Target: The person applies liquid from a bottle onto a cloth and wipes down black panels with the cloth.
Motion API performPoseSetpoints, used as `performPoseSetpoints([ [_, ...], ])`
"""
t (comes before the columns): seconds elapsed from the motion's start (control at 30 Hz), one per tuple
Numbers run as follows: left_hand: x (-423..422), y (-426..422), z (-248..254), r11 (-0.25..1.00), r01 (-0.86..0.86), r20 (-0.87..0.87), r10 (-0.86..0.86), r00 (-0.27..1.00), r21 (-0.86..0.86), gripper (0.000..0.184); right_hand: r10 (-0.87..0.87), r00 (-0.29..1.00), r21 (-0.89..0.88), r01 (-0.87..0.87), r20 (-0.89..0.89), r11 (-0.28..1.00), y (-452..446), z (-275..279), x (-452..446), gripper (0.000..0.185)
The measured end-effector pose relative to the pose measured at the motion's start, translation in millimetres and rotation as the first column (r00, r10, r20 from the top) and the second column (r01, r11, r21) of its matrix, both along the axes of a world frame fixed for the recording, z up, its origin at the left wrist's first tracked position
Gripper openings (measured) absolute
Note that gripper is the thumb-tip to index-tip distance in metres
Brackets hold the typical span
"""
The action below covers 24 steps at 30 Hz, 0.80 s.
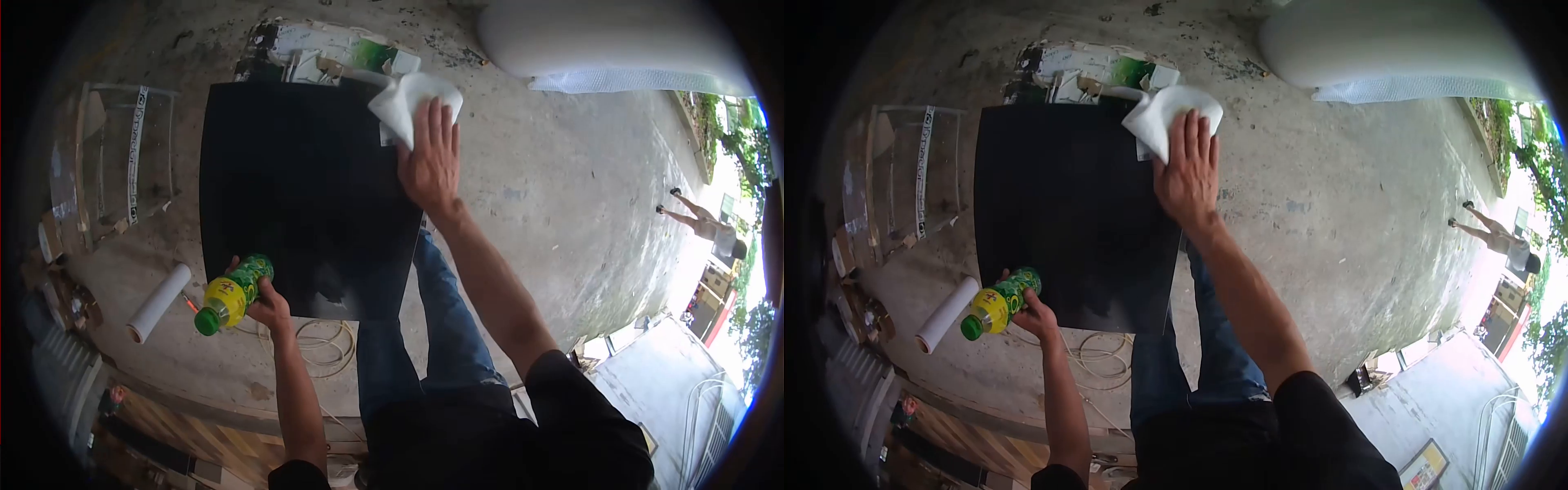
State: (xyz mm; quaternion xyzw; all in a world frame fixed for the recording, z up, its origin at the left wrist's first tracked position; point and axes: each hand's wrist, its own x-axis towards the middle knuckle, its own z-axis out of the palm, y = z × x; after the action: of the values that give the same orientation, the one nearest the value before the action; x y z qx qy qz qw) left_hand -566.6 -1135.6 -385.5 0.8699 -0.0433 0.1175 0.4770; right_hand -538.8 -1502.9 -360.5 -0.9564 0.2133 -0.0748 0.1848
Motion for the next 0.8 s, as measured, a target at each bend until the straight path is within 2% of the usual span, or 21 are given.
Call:
performPoseSetpoints([
  [0.1, -1.3, 0.9, 0.8, 0.999, -0.035, -0.033, 0.035, 0.999, 0.012, 0.073, 0.149, 0.979, 0.172, -0.123, -0.142, 0.977, 45.1, 4.8, -63.6, 0.080],
  [0.17, -4.1, 2.1, 2.6, 1.000, -0.015, -0.034, 0.016, 0.999, 0.017, 0.073, 0.314, 0.915, 0.300, -0.235, -0.252, 0.925, 71.5, 23.4, -97.7, 0.091],
  [0.23, 1.1, -0.9, 2.1, 1.000, 0.003, -0.024, -0.002, 1.000, 0.028, 0.073, 0.362, 0.905, 0.261, -0.302, -0.224, 0.917, 63.4, 24.7, -71.9, 0.096],
  [0.3, -1.9, -1.1, 2.6, 0.999, -0.013, -0.041, 0.014, 0.999, 0.039, 0.073, 0.348, 0.935, 0.163, -0.335, -0.061, 0.928, 43.0, 16.7, -8.9, 0.089],
  [0.4, 2.7, -3.3, 2.8, 0.998, -0.026, 0.032, 0.025, 0.999, 0.055, 0.074, 0.153, 0.974, 0.005, -0.156, 0.169, 0.988, 30.7, -5.4, 90.5, 0.080],
  [0.43, 2.1, -5.4, 2.1, 0.999, -0.042, 0.013, 0.042, 0.999, 0.011, 0.074, 0.170, 0.948, -0.016, -0.172, 0.269, 0.985, 48.8, -5.1, 89.3, 0.078],
  [0.47, 6.1, -7.6, 0.7, 0.999, -0.042, 0.021, 0.042, 0.999, 0.008, 0.074, 0.256, 0.942, 0.110, -0.284, 0.217, 0.952, 69.2, 1.1, 70.8, 0.076],
  [0.5, 4.9, -7.1, 1.3, 0.999, -0.052, 0.002, 0.052, 0.999, 0.000, 0.075, 0.349, 0.920, 0.148, -0.375, 0.176, 0.915, 98.5, -3.3, 39.0, 0.074],
  [0.53, 2.2, -7.1, 2.8, 0.998, -0.066, -0.019, 0.066, 0.998, -0.009, 0.076, 0.475, 0.877, 0.084, -0.469, -0.079, 0.879, 133.6, -9.6, 2.4, 0.076],
  [0.57, 0.5, -8.4, 5.2, 0.997, -0.073, -0.021, 0.072, 0.997, -0.013, 0.076, 0.568, 0.816, 0.034, -0.568, -0.107, 0.822, 157.7, -7.3, -36.9, 0.078],
  [0.6, 1.5, -10.2, 7.1, 0.997, -0.068, -0.053, 0.065, 0.996, -0.048, 0.077, 0.637, 0.770, 0.231, -0.617, -0.020, 0.752, 163.2, 4.9, -65.5, 0.077],
  [0.63, 3.0, -9.2, 7.8, 0.995, -0.060, -0.089, 0.053, 0.995, -0.079, 0.078, 0.643, 0.766, 0.207, -0.629, 0.002, 0.749, 154.7, 3.0, -71.7, 0.078],
  [0.67, 3.1, -5.1, 2.8, 0.997, -0.054, -0.020, 0.055, 0.998, 0.061, 0.080, 0.650, 0.759, 0.188, -0.642, 0.023, 0.743, 146.2, 0.4, -79.9, 0.079],
  [0.7, 3.6, -5.7, 1.2, 0.997, -0.060, -0.006, 0.060, 0.998, 0.049, 0.080, 0.677, 0.659, 0.339, -0.587, -0.327, 0.735, 110.6, 27.0, -40.2, 0.082],
  [0.73, 2.6, -8.0, 3.0, 0.997, -0.061, -0.002, 0.061, 0.998, 0.039, 0.081, 0.531, 0.797, 0.366, -0.420, -0.288, 0.830, 81.2, 18.3, -21.1, 0.081],
  [0.77, 2.3, -13.4, 7.1, 0.997, -0.073, -0.004, 0.073, 0.997, 0.008, 0.081, 0.342, 0.938, 0.170, -0.329, -0.056, 0.929, 57.5, 15.7, -8.8, 0.076],
  [0.8, 4.3, -16.8, 1.7, 0.996, -0.090, -0.003, 0.090, 0.996, 0.004, 0.081, 0.276, 0.961, 0.078, -0.272, -0.036, 0.959, 50.5, 8.6, 5.6, 0.074],
])
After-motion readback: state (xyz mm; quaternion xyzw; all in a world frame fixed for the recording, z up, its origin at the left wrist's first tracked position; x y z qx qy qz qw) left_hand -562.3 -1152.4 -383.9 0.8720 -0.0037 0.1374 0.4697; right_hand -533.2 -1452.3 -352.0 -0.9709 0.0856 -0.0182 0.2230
